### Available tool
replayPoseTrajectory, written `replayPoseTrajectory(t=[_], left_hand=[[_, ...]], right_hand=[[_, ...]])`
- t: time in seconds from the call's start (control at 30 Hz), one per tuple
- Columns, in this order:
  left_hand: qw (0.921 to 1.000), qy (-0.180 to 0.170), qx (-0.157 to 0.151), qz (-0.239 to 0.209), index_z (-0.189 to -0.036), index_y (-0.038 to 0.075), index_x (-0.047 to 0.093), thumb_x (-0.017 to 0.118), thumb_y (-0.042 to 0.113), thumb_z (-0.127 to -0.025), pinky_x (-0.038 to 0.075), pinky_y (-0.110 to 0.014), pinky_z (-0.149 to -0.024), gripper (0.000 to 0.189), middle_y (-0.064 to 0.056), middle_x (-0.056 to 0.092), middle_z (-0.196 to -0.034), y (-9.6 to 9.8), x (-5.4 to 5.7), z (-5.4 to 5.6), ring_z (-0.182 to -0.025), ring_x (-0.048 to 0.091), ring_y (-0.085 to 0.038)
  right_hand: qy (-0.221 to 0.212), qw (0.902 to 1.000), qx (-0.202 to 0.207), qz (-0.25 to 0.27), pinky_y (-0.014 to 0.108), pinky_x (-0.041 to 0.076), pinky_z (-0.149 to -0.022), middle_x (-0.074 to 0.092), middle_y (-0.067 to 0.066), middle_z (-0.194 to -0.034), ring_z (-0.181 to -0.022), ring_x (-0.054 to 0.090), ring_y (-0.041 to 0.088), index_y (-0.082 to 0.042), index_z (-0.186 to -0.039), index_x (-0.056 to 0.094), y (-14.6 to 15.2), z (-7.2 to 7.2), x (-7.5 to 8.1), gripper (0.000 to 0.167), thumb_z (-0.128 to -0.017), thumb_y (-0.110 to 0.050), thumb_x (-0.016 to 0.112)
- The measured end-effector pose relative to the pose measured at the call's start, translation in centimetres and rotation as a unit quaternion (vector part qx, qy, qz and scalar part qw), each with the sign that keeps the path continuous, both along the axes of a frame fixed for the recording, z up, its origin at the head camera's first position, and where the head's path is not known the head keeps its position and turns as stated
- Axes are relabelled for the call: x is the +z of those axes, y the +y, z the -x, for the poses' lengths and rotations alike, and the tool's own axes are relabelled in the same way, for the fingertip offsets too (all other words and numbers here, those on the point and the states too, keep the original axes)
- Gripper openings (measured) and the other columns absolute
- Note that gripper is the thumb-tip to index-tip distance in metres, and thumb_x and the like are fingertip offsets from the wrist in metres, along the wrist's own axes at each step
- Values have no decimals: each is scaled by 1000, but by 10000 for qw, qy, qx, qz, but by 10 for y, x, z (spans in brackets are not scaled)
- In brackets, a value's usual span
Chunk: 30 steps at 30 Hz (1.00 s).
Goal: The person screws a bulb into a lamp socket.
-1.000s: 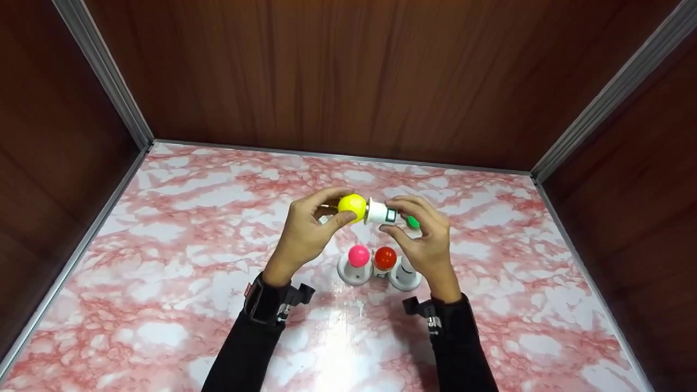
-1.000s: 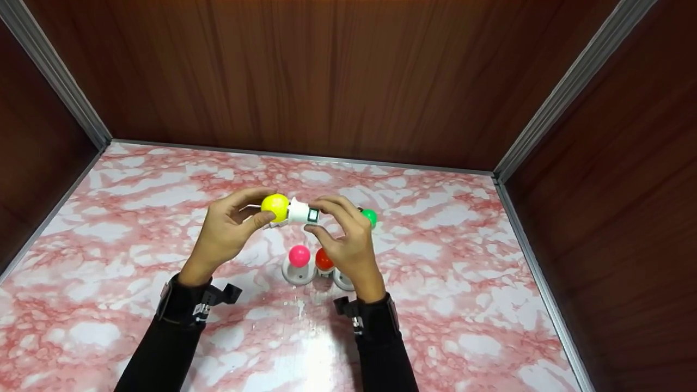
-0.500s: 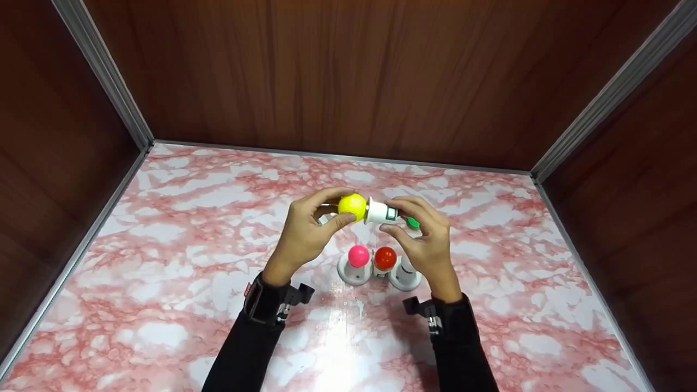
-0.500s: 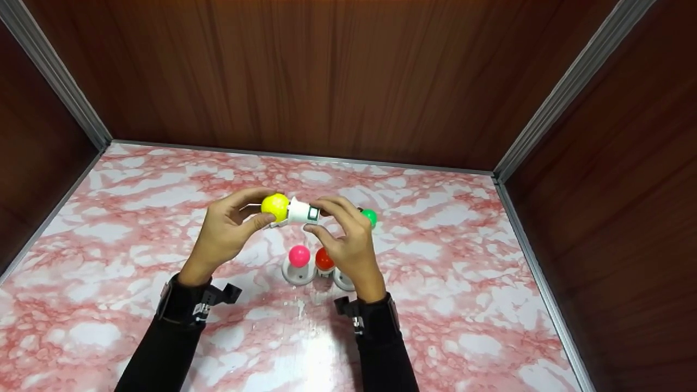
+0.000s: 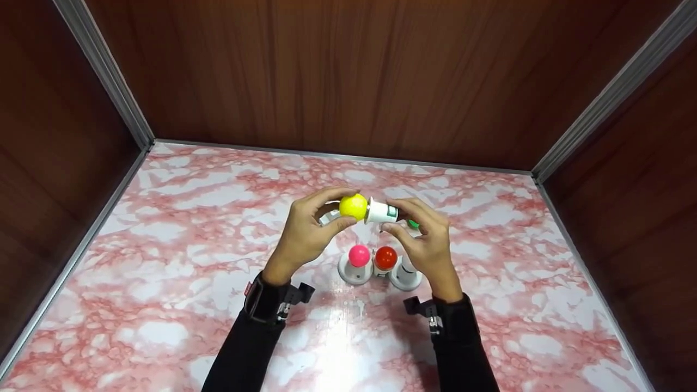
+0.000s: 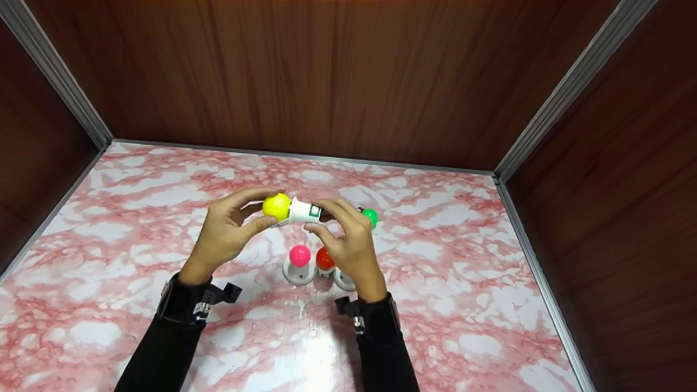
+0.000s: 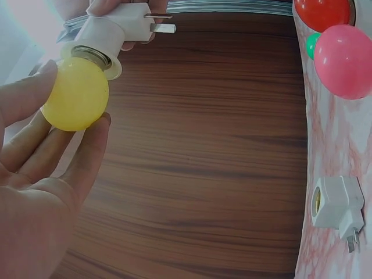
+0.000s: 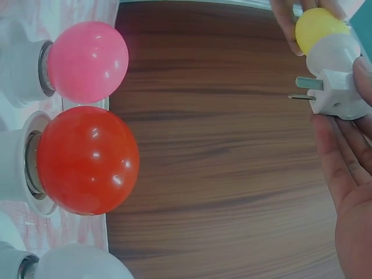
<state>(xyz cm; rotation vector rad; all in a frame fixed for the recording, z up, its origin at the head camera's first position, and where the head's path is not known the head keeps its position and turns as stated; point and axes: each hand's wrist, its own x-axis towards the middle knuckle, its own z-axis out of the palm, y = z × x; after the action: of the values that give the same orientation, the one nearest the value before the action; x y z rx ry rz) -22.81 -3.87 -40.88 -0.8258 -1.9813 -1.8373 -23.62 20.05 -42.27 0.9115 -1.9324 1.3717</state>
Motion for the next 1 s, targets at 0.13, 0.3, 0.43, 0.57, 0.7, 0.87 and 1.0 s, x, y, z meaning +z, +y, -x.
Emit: replayPoseTrajectory(t=[0.13,0.3,0.43,0.57,0.7,0.87,1.0], left_hand=[[10000,65,-35,-25,-131,-4,70,84,0,-87,59,-31,-110,46,-20,74,-132,0,0,0,-125,71,-30],[9998,44,-148,-158,-137,-6,66,84,-2,-87,58,-31,-112,53,-22,69,-139,0,0,0,-130,68,-32],[9997,-8,-182,-172,-141,-6,64,84,-2,-86,57,-31,-113,58,-22,64,-144,0,1,0,-133,66,-33],[9999,-64,-123,-69,-141,-4,64,83,1,-88,59,-31,-110,56,-21,66,-143,0,2,-1,-130,67,-32],[9997,-225,66,0,-137,0,68,79,7,-95,65,-32,-101,44,-17,72,-136,1,3,-2,-119,72,-28],[9982,-473,347,134,-131,2,71,74,16,-100,66,-32,-93,34,-13,77,-127,2,4,-3,-112,75,-24],[9981,-538,266,171,-131,-1,70,78,15,-97,65,-31,-99,38,-14,76,-128,2,4,-3,-114,73,-24]], right_hand=[[-74,10000,4,2,16,62,-84,77,24,-104,-92,73,3,8,-120,75,0,0,-1,40,-80,11,84],[-134,9999,19,68,16,62,-85,76,25,-107,-94,73,5,9,-120,73,-1,-2,-1,40,-81,12,83],[-124,9997,32,202,18,63,-88,75,25,-110,-96,73,8,12,-119,72,-2,-2,1,41,-80,13,83],[-68,9994,29,328,21,64,-91,74,26,-111,-99,73,9,13,-119,72,-4,-3,2,42,-79,14,84],[46,9993,15,372,22,64,-94,72,27,-113,-106,73,11,11,-118,73,-5,-3,2,43,-77,16,84],[304,9991,-104,277,20,62,-96,72,26,-113,-111,72,12,7,-115,76,-6,-3,3,43,-74,18,85],[435,9987,-98,251,21,62,-98,72,26,-112,-112,73,14,6,-112,77,-6,-2,3,43,-73,21,85]])
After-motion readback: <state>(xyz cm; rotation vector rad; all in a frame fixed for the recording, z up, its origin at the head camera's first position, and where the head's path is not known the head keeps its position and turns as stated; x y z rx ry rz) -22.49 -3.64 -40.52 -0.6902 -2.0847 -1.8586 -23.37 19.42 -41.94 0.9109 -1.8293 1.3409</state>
